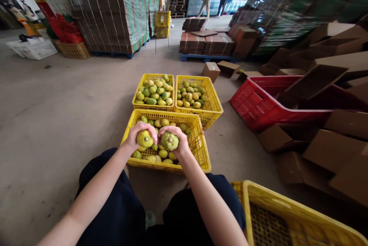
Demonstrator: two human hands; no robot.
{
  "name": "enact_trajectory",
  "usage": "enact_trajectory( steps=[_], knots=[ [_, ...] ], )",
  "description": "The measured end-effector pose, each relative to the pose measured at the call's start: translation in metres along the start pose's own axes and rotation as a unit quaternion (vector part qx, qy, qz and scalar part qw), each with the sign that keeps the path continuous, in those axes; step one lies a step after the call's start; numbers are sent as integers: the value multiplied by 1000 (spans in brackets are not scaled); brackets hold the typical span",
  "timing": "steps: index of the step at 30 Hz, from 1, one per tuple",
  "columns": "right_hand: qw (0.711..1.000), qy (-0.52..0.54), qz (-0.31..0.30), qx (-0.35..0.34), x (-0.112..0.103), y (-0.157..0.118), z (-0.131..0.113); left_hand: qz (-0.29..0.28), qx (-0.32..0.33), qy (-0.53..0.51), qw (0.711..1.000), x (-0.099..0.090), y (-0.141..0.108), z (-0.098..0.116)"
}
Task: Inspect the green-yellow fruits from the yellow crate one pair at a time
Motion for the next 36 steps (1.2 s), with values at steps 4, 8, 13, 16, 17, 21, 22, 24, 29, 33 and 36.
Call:
enact_trajectory(
  steps=[4, 8, 13, 16, 17, 21, 22, 24, 29, 33, 36],
  knots=[
    [1000, 22, -7, 5, 1, 0, 1, -10, 16, -2, 1000, 2, 1, 2],
    [995, 95, 18, 38, -3, 2, 6, 19, 11, -51, 998, 0, 4, 0],
    [973, 211, 84, 39, -13, 3, 8, 156, -26, -232, 960, -11, 4, -6],
    [966, 245, 84, 18, -14, 2, 6, 224, -21, -365, 903, -19, 1, -11],
    [964, 252, 79, 8, -13, 2, 6, 234, -8, -392, 890, -21, 1, -12],
    [960, 271, 70, 4, -14, 6, 9, 246, 15, -416, 876, -26, 2, -14],
    [959, 275, 72, 13, -15, 7, 12, 252, 5, -416, 874, -26, 2, -15],
    [955, 285, 75, 33, -18, 10, 16, 271, -16, -415, 869, -25, 2, -17],
    [952, 284, 103, 53, -26, 12, 24, 288, -34, -404, 867, -23, 4, -19],
    [959, 257, 97, 66, -26, 11, 25, 277, -56, -385, 878, -25, 4, -23],
    [963, 238, 100, 74, -26, 10, 24, 277, -93, -362, 885, -27, 4, -27]
  ],
)
Point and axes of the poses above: each hand's wrist, its own y-axis towards the middle knuckle, its own x-axis out of the palm, z = x × y, the point moved 5 cm from there along y, towards the middle knuckle, and after that the axes turned 10 degrees about -z, right-handed, at the moved point
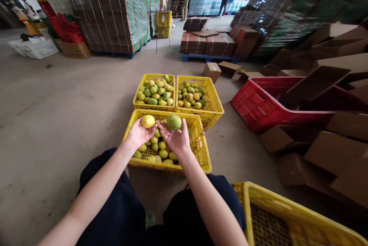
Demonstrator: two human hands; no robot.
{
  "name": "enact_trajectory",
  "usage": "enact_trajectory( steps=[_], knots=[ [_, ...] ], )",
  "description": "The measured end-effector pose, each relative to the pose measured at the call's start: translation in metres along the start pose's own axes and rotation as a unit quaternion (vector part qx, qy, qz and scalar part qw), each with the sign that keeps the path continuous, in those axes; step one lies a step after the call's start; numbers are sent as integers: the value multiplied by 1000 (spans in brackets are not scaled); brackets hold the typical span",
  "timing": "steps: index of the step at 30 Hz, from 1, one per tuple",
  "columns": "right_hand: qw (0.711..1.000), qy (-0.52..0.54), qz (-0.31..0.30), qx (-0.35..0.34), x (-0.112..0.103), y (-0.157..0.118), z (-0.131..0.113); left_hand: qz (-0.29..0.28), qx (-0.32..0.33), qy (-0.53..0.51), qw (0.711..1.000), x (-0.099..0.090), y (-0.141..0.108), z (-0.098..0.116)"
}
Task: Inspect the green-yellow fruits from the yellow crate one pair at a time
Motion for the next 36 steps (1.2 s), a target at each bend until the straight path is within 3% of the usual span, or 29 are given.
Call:
enact_trajectory(
  steps=[4, 7, 10, 13, 15, 18, 24, 27, 31, 33, 36],
  knots=[
    [997, -60, 0, -40, 1, 0, -6, 19, 18, 81, 996, -3, 2, 1],
    [982, -143, 22, -124, 1, -3, -14, 12, 109, 208, 972, 0, 0, 7],
    [947, -240, 42, -211, 5, -9, -21, 2, 245, 325, 914, 5, -7, 15],
    [882, -365, 69, -291, 11, -16, -26, -10, 349, 433, 831, 11, -14, 22],
    [843, -426, 78, -318, 14, -19, -26, -15, 374, 478, 795, 14, -16, 24],
    [820, -463, 69, -330, 18, -20, -24, -26, 368, 503, 782, 16, -16, 23],
    [815, -467, 77, -336, 17, -20, -24, -33, 360, 486, 795, 19, -17, 22],
    [850, -426, 66, -303, 14, -18, -25, -40, 329, 428, 841, 18, -16, 23],
    [922, -312, 23, -230, 15, -16, -26, -70, 218, 312, 922, 19, -13, 22],
    [941, -271, 13, -203, 17, -16, -29, -85, 178, 264, 944, 20, -14, 22],
    [952, -244, 1, -185, 17, -16, -34, -117, 148, 229, 955, 21, -14, 25]
  ],
)
Point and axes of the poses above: each hand's wrist, its own y-axis towards the middle knuckle, its own x-axis out of the palm, z = x × y, the point moved 5 cm from there along y, towards the middle knuckle, and after that the axes turned 10 degrees about -z, right-handed, at the moved point
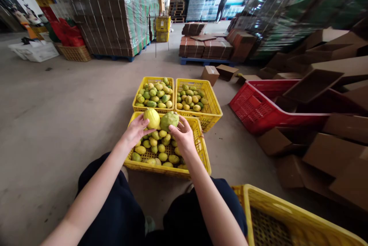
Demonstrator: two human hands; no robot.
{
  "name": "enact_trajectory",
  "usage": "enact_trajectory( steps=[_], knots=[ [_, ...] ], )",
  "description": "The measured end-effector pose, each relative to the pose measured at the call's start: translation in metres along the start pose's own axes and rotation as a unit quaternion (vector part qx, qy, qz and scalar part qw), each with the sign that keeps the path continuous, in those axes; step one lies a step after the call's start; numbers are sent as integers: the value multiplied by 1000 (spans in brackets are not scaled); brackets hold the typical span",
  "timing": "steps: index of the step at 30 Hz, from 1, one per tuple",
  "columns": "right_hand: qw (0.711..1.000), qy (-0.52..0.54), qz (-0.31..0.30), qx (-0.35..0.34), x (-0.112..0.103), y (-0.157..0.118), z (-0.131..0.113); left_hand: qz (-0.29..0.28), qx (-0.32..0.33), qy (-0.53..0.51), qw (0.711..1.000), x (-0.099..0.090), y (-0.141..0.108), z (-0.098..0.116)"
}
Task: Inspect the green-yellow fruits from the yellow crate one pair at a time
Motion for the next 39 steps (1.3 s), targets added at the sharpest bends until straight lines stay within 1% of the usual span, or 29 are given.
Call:
enact_trajectory(
  steps=[5, 8, 12, 17, 20, 24, 29, 35, 39],
  knots=[
    [999, 2, -25, 20, -8, 2, -3, -8, 4, -19, 1000, -9, 1, -2],
    [999, 4, -25, 30, -11, 3, -4, -9, -1, -18, 1000, -12, 1, -3],
    [998, 32, -27, 42, -10, 3, -4, -1, -6, -18, 1000, -12, 1, -3],
    [997, 41, -38, 46, -7, 3, -5, 28, -4, -16, 999, -12, 0, -2],
    [998, 22, -26, 45, -10, 4, -3, 45, -16, 3, 999, -11, 0, -5],
    [999, -2, -15, 39, -13, 4, -1, 31, -20, 43, 998, -5, -1, -6],
    [998, -32, -6, 44, -11, 1, 0, 25, -19, 76, 997, -3, -3, -7],
    [996, -24, -38, 75, -4, 1, 7, -14, -40, 70, 997, 0, -3, -12],
    [995, -5, -42, 95, -1, 0, 9, 10, -45, 50, 998, -2, -4, -13]
  ],
)
Point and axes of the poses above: each hand's wrist, its own y-axis towards the middle knuckle, its own x-axis out of the palm, z = x × y, the point moved 5 cm from there along y, towards the middle knuckle, and after that the axes turned 10 degrees about -z, right-handed, at the moved point
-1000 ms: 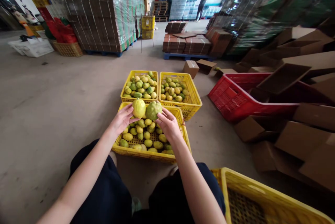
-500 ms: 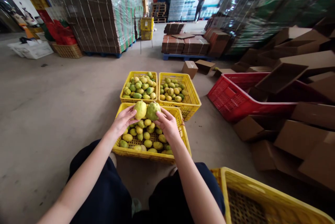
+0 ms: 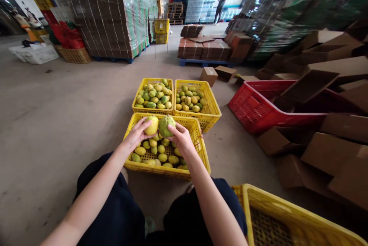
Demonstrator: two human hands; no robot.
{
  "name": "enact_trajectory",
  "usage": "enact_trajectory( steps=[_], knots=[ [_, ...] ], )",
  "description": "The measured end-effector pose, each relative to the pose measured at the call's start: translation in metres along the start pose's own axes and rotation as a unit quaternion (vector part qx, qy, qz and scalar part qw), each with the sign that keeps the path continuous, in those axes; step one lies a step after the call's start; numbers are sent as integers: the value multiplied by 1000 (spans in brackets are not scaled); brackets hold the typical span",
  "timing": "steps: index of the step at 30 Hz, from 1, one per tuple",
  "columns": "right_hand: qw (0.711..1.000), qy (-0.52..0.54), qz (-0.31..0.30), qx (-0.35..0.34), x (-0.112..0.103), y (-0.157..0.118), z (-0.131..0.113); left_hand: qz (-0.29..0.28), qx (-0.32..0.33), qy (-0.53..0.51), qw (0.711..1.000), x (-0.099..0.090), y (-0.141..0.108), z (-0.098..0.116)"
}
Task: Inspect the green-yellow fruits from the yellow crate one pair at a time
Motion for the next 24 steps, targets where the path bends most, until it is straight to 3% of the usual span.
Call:
enact_trajectory(
  steps=[17, 24],
  knots=[
    [1000, 2, 12, -13, 6, 0, 0, -21, 19, 5, 1000, 2, 2, -5],
    [999, 1, 36, -7, -4, 0, 3, -50, 28, 39, 998, -1, 3, -1]
  ],
)
Point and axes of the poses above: each hand's wrist, its own y-axis towards the middle knuckle, its own x-axis out of the palm, z = x × y, the point moved 5 cm from there along y, towards the middle knuckle, and after that the axes turned 10 degrees about -z, right-handed, at the moved point
